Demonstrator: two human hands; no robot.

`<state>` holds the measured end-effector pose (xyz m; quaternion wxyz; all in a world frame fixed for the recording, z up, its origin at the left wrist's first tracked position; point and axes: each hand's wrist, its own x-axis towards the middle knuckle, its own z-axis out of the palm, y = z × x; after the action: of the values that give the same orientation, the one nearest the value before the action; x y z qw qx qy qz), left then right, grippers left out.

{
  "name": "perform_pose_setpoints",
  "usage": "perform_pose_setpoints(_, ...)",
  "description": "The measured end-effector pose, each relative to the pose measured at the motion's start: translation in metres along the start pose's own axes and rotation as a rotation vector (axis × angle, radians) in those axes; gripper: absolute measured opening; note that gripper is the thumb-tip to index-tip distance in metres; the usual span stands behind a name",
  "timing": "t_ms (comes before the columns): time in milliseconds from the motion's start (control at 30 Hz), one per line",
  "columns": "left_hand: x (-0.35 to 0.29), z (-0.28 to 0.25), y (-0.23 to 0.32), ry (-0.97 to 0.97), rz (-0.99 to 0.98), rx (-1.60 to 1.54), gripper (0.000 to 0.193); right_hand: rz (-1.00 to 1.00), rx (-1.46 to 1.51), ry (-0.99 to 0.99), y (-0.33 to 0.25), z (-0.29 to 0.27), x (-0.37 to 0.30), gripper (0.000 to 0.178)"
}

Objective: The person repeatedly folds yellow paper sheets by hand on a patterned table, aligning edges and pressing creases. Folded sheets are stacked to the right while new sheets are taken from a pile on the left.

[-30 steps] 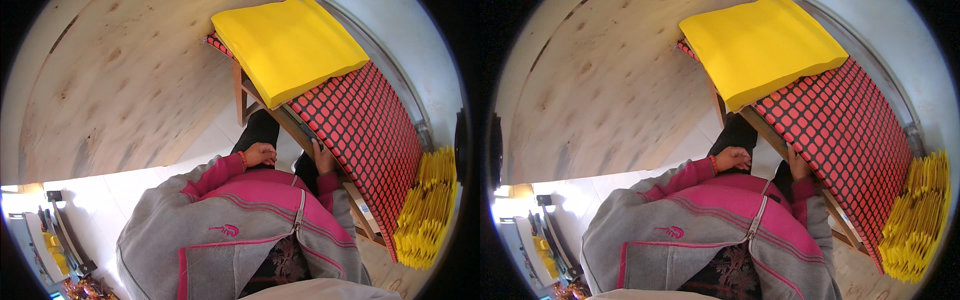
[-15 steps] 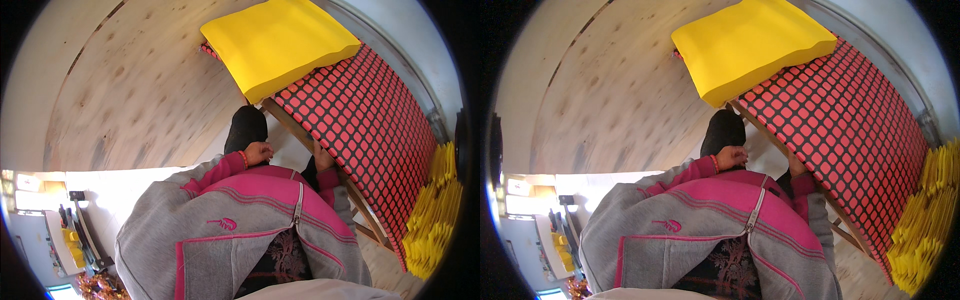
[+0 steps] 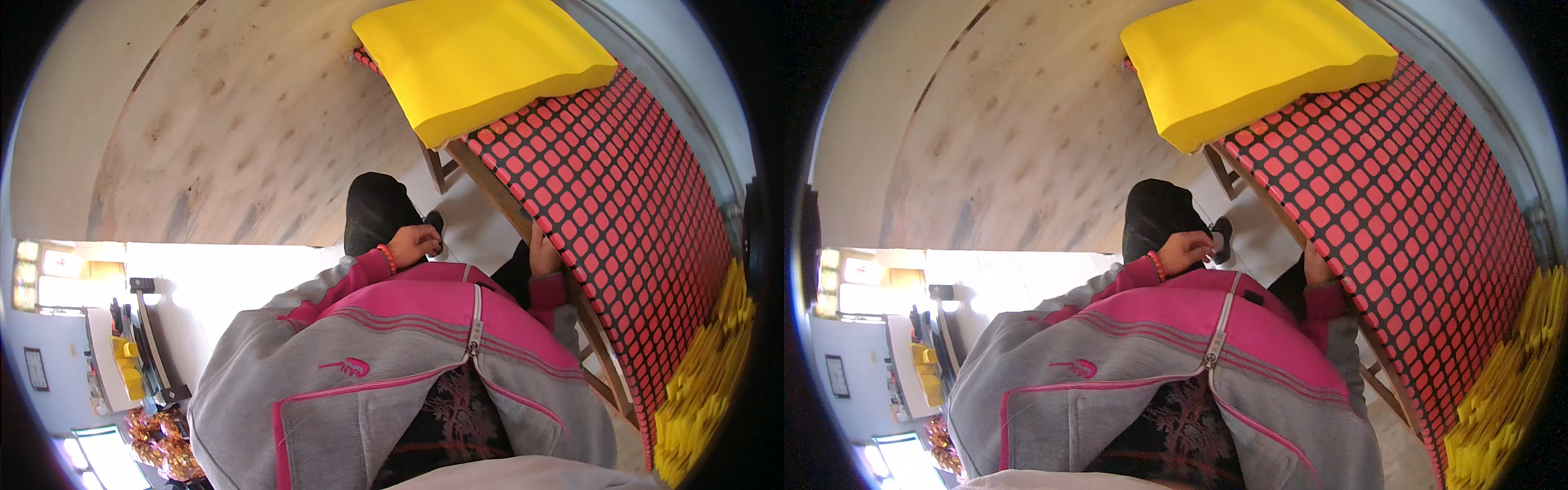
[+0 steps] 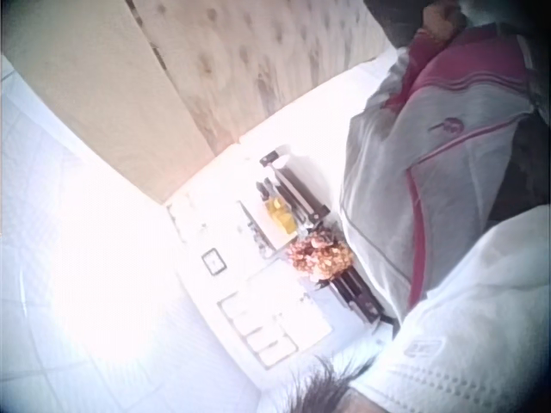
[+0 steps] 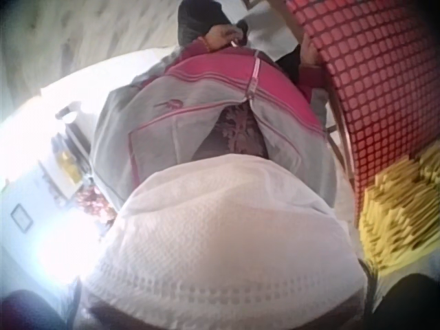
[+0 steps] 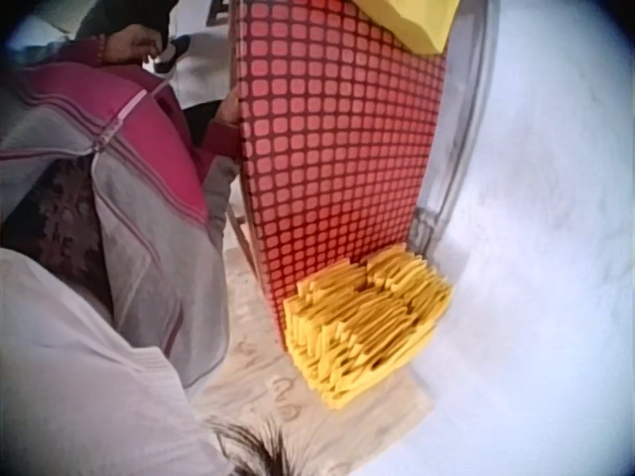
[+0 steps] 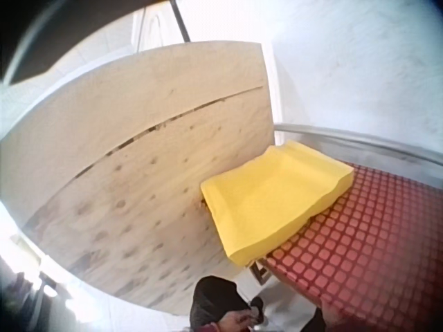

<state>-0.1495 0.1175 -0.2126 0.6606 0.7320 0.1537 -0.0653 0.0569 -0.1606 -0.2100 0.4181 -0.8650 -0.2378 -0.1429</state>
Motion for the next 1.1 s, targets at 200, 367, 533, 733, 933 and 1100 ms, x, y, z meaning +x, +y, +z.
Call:
perform_pose_setpoints(200, -0.02, -0.022, -0.004, 0.072, 0.017, -0.032, 0.014, -0.078, 0.107, 0.015, -0.016, -0.009, 0.01, 0.033)
perform_pose_setpoints(367, -0.016, -0.055, 0.021, 0.163, 0.16, -0.145, 0.017, -0.131, -0.145, -0.072, -0.022, -0.014, 0.012, 0.032)
perform_pose_setpoints(533, -0.015, -0.09, 0.072, 0.274, 0.288, -0.179, 0.017, -0.151, -0.256, -0.144, -0.05, -0.038, 0.004, 0.022)
perform_pose_setpoints(733, -0.03, -0.118, 0.148, 0.386, 0.481, -0.091, 0.021, -0.445, 0.016, -0.266, -0.14, -0.077, -0.008, 0.009)
perform_pose_setpoints(933, -0.014, -0.129, 0.233, 0.305, 0.94, 0.225, 0.023, -0.834, 0.21, -0.281, -0.239, -0.116, 0.056, 0.033)
perform_pose_setpoints(1100, 0.038, -0.125, 0.271, 0.173, 1.097, 0.392, 0.03, -1.055, 0.262, -0.09, -0.269, -0.094, 0.148, 0.022)
